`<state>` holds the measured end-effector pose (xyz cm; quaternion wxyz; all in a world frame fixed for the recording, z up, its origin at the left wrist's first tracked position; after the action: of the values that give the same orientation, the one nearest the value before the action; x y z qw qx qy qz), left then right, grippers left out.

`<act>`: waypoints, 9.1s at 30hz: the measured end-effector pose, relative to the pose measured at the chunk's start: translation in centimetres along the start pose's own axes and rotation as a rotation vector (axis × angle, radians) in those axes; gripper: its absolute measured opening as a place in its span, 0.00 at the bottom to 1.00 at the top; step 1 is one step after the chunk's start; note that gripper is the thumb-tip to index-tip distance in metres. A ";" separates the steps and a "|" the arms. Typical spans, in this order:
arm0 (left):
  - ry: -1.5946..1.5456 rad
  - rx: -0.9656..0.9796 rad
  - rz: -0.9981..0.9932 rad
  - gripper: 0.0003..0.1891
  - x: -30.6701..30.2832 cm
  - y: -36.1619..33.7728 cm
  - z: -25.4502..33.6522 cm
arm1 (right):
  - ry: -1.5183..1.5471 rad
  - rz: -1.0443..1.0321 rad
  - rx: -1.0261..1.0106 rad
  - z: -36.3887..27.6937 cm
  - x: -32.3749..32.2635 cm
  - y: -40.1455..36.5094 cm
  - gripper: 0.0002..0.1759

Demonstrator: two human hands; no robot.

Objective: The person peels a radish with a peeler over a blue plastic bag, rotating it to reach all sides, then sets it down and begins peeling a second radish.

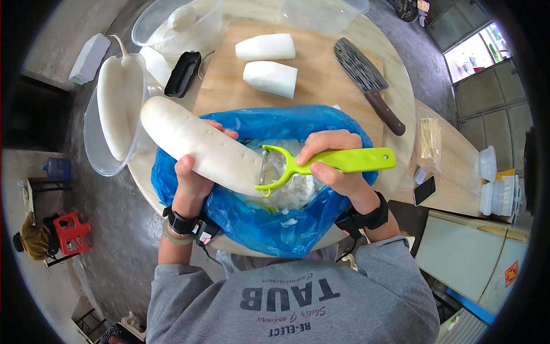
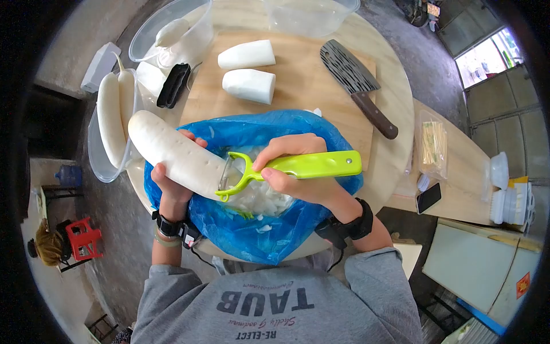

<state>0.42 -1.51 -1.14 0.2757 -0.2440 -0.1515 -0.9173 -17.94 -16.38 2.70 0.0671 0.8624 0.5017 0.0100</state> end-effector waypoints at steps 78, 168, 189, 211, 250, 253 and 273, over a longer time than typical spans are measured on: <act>0.514 0.220 -0.080 0.59 -0.4 -2.9 0.5 | 0.072 -0.274 0.008 0.7 2.9 -1.1 0.42; 0.293 0.551 -0.109 0.09 3.0 0.9 2.0 | 0.670 -0.036 0.138 1.8 -1.1 -1.0 0.47; 0.006 0.530 0.060 0.13 2.6 0.6 1.3 | 0.679 -0.005 0.183 2.9 -0.2 -0.7 0.50; 0.438 0.409 -0.177 0.08 2.1 0.7 2.3 | 0.446 -0.052 -0.024 2.6 -0.5 -0.3 0.43; 0.674 0.143 0.039 0.05 3.2 1.5 4.5 | 0.486 0.150 0.008 3.4 -1.2 -0.8 0.44; 0.554 0.167 0.026 0.06 2.2 1.6 4.8 | 0.608 0.138 -0.129 3.6 -1.9 -0.7 0.42; 0.639 0.511 -0.394 0.11 2.9 0.4 2.5 | 0.421 0.216 0.042 2.5 -0.3 -0.7 0.42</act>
<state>-0.55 -2.05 2.57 0.1801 0.1607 -0.3242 -0.9147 -18.52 -16.60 0.17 -0.0584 0.8911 0.4096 0.1863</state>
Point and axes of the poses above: each hand's wrist, its own y-axis towards the middle knuckle, its own x-axis out of the palm, z = x × y, the point moved 1 cm from there along y, towards the middle knuckle, and after that the axes turned 12 degrees about x, right-handed, at the moved point
